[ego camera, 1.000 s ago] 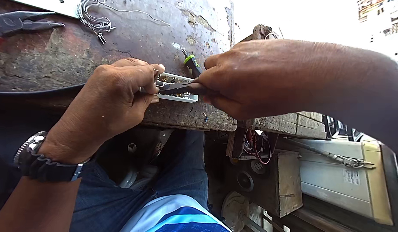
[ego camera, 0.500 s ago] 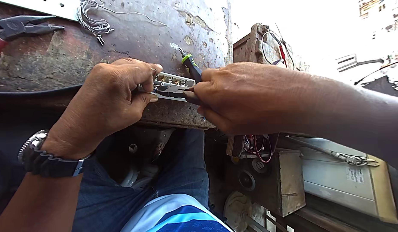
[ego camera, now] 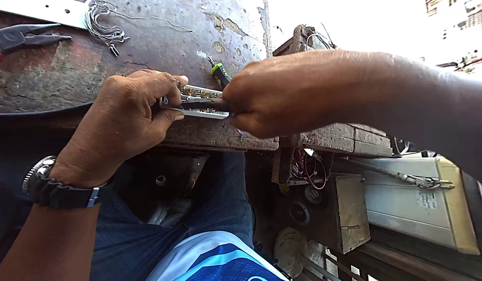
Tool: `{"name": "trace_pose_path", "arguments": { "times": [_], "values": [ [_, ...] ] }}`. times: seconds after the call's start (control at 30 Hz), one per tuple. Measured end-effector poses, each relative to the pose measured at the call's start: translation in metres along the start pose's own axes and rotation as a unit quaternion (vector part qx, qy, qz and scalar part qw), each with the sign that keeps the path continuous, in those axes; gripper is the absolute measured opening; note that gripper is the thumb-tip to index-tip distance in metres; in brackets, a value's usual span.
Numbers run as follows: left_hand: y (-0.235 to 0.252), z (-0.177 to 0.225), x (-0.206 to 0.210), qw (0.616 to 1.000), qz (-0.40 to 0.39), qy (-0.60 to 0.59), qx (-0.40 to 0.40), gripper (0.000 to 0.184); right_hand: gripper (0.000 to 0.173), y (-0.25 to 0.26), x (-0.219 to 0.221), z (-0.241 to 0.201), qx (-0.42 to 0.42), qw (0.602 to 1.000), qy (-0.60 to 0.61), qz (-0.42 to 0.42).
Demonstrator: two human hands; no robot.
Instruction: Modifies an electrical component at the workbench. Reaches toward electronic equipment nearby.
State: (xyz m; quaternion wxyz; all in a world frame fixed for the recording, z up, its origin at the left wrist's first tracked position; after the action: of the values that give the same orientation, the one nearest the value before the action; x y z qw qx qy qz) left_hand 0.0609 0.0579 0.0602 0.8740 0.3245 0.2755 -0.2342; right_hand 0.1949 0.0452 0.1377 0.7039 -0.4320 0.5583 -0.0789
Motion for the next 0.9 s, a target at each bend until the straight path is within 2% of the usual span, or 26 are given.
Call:
{"name": "trace_pose_path", "arguments": {
  "times": [0.13,0.27,0.37,0.53,0.63,0.77,0.8,0.9],
  "values": [
    [-0.001,0.001,0.000,1.000,0.006,-0.012,0.008,0.007,0.019,0.005,-0.005,0.009,-0.002,0.999,-0.049,0.020],
    [-0.001,0.002,0.000,1.000,0.010,-0.022,0.017,0.006,0.014,0.003,-0.003,0.003,-0.050,0.990,-0.125,0.044],
    [-0.001,0.001,0.000,0.999,0.007,-0.028,0.017,0.006,0.020,0.004,-0.004,0.004,-0.039,0.997,-0.065,0.034],
    [-0.001,0.006,0.000,0.999,0.012,-0.020,0.033,0.009,0.029,-0.007,0.001,-0.022,0.018,1.000,-0.021,0.006],
    [-0.001,0.008,0.001,0.999,0.008,-0.015,0.032,0.009,0.036,-0.002,0.004,-0.024,-0.053,0.993,0.094,-0.042],
    [0.000,0.008,0.001,0.999,0.005,-0.012,0.032,0.010,0.032,0.009,0.014,-0.017,-0.075,0.974,0.195,-0.088],
    [0.001,0.008,0.001,0.999,0.002,-0.013,0.034,0.010,0.032,0.008,0.013,-0.018,-0.074,0.979,0.175,-0.078],
    [0.000,0.006,0.000,0.999,0.000,-0.016,0.033,0.009,0.028,-0.003,0.004,-0.014,0.024,0.999,0.033,-0.011]
  ]
}}
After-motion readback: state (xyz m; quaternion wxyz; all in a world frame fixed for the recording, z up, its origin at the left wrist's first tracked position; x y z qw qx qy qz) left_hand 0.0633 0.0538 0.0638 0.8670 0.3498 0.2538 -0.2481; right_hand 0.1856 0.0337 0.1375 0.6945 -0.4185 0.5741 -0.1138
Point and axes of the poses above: each hand's wrist, its own y-axis towards the middle knuckle, its own x-axis out of the palm, z = x × y, the point moved 8 cm from there along y, towards the middle knuckle, and after that the axes turned 4 degrees about -z, right-handed, at the moved point
